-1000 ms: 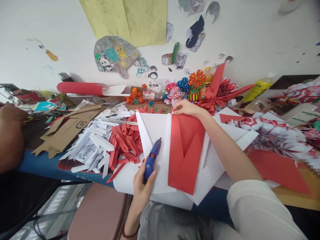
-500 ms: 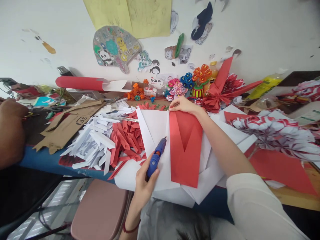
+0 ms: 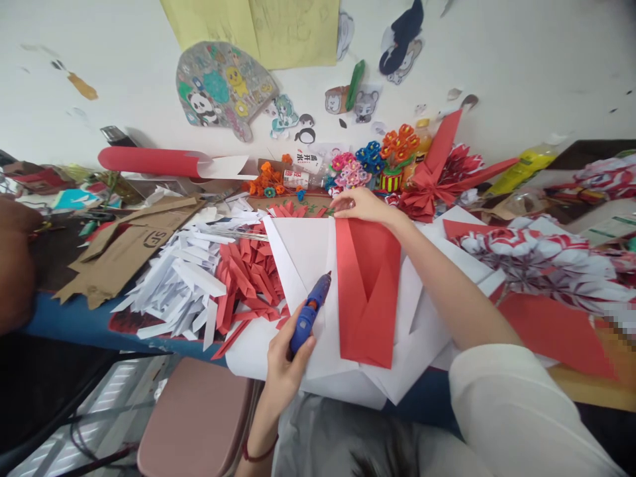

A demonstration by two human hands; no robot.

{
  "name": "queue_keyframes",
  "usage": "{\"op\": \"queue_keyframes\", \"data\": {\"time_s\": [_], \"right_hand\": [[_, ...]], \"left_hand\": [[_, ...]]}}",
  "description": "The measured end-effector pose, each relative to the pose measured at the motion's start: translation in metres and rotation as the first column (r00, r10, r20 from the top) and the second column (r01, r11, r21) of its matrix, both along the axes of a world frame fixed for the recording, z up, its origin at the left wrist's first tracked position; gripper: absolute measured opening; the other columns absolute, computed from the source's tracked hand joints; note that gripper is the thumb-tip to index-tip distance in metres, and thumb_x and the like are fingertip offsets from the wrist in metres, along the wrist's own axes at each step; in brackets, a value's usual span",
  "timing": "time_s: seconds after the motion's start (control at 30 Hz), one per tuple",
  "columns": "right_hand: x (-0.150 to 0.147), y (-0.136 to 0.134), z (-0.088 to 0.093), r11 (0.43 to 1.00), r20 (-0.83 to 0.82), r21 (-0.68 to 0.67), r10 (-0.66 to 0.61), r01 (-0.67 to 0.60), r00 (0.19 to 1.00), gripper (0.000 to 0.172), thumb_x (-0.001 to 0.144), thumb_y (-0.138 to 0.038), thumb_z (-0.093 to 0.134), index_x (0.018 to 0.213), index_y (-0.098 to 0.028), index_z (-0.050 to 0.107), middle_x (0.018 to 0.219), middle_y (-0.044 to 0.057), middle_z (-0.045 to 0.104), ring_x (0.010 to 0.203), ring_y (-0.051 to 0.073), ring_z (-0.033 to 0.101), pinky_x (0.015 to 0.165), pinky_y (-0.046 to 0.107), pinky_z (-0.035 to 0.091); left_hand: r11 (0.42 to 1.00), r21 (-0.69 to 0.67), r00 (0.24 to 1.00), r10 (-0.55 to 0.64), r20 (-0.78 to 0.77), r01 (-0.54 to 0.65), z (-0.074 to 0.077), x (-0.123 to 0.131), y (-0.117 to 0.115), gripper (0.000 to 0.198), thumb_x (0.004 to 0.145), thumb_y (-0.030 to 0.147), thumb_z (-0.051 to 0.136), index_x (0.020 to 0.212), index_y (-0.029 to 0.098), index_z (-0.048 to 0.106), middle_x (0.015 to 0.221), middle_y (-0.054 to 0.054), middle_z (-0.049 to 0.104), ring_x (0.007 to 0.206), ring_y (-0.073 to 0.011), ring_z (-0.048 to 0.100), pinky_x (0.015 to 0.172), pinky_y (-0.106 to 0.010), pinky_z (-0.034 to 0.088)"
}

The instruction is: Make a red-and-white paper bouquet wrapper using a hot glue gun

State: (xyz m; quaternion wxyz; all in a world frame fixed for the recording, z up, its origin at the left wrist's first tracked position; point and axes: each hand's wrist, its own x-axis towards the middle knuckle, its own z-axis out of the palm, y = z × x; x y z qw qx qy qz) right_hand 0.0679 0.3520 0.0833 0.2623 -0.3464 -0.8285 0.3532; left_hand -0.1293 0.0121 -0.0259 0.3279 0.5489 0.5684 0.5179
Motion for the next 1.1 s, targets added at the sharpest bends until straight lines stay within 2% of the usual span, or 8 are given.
{"op": "queue_keyframes", "data": {"time_s": [0.13,0.2,0.33,0.43,0.5,0.6,0.77,1.1], "right_hand": [[0.036,-0.052,0.046,0.962,0.235,0.262,-0.143,0.079,0.962,0.04,0.077,-0.045,0.08,0.104,-0.016,0.077,0.1,0.011,0.073,0.097,0.032,0.064,0.092,0.043,0.044],[0.052,-0.105,0.055,0.975,0.339,0.218,-0.123,0.049,0.933,0.031,0.08,-0.048,0.078,0.095,-0.02,0.078,0.096,0.011,0.073,0.096,0.034,0.065,0.091,0.045,0.045],[0.061,-0.23,0.023,0.959,0.464,0.243,-0.246,0.144,0.851,0.024,0.088,-0.049,0.066,0.096,-0.029,0.075,0.104,0.014,0.072,0.103,0.04,0.064,0.086,0.051,0.048],[0.06,-0.283,-0.021,0.853,0.438,0.3,-0.522,0.428,0.732,0.033,0.093,-0.05,0.056,0.115,-0.029,0.068,0.103,0.016,0.071,0.096,0.041,0.067,0.076,0.055,0.052],[0.06,-0.291,-0.041,0.795,0.358,0.212,-0.604,0.568,0.712,0.049,0.09,-0.052,0.059,0.134,-0.031,0.055,0.099,0.013,0.072,0.089,0.04,0.069,0.071,0.054,0.054],[0.058,-0.283,-0.054,0.79,0.22,-0.029,-0.592,0.612,0.775,0.069,0.085,-0.052,0.067,0.147,-0.037,0.038,0.1,0.007,0.073,0.084,0.035,0.071,0.073,0.051,0.057],[0.047,-0.273,-0.06,0.745,-0.04,-0.331,-0.624,0.579,0.78,0.082,0.081,-0.047,0.072,0.151,-0.04,0.029,0.117,0.008,0.072,0.095,0.032,0.074,0.085,0.05,0.061],[0.045,-0.271,-0.07,0.77,-0.17,-0.381,-0.603,0.512,0.779,0.086,0.083,-0.046,0.073,0.154,-0.04,0.025,0.123,0.009,0.071,0.103,0.034,0.073,0.093,0.055,0.059]], "left_hand": [[1.0,-0.012,1.0,0.022,-0.002,-0.022,-0.004,-0.002,-0.002,0.048,0.093,0.035,0.066,0.139,0.02,0.062,0.134,-0.011,0.069,0.116,-0.0302,0.068,0.101,-0.041,0.053],[0.999,-0.019,0.999,0.05,-0.001,-0.05,-0.006,-0.002,-0.003,0.048,0.092,0.036,0.067,0.137,0.018,0.063,0.13,-0.012,0.071,0.117,-0.0309,0.067,0.102,-0.042,0.052],[0.998,-0.031,0.998,0.06,0.01,-0.06,-0.005,0.0,-0.003,0.047,0.092,0.037,0.066,0.135,0.018,0.064,0.124,-0.012,0.073,0.112,-0.0301,0.068,0.1,-0.042,0.053],[0.997,-0.046,0.998,0.057,0.018,-0.057,-0.001,0.0,-0.002,0.044,0.092,0.039,0.067,0.13,0.018,0.067,0.112,-0.01,0.076,0.102,-0.0282,0.07,0.092,-0.038,0.055],[0.997,-0.053,0.998,0.053,0.021,-0.052,0.003,0.0,-0.001,0.039,0.091,0.041,0.067,0.121,0.017,0.071,0.098,-0.008,0.076,0.089,-0.0252,0.071,0.083,-0.035,0.057],[0.996,-0.064,0.997,0.067,0.036,-0.064,0.008,0.0,0.0,0.029,0.09,0.042,0.068,0.104,0.017,0.074,0.085,-0.005,0.074,0.073,-0.0194,0.066,0.07,-0.029,0.054],[0.996,-0.067,0.994,0.065,0.083,-0.06,0.004,0.001,-0.001,0.041,0.09,0.04,0.069,0.125,0.018,0.069,0.114,-0.009,0.076,0.094,-0.0233,0.07,0.085,-0.032,0.055],[0.997,-0.065,0.999,0.04,0.03,-0.038,0.008,-0.001,-0.001,0.045,0.091,0.039,0.066,0.132,0.018,0.066,0.111,-0.01,0.076,0.104,-0.0285,0.07,0.093,-0.038,0.056]]}}
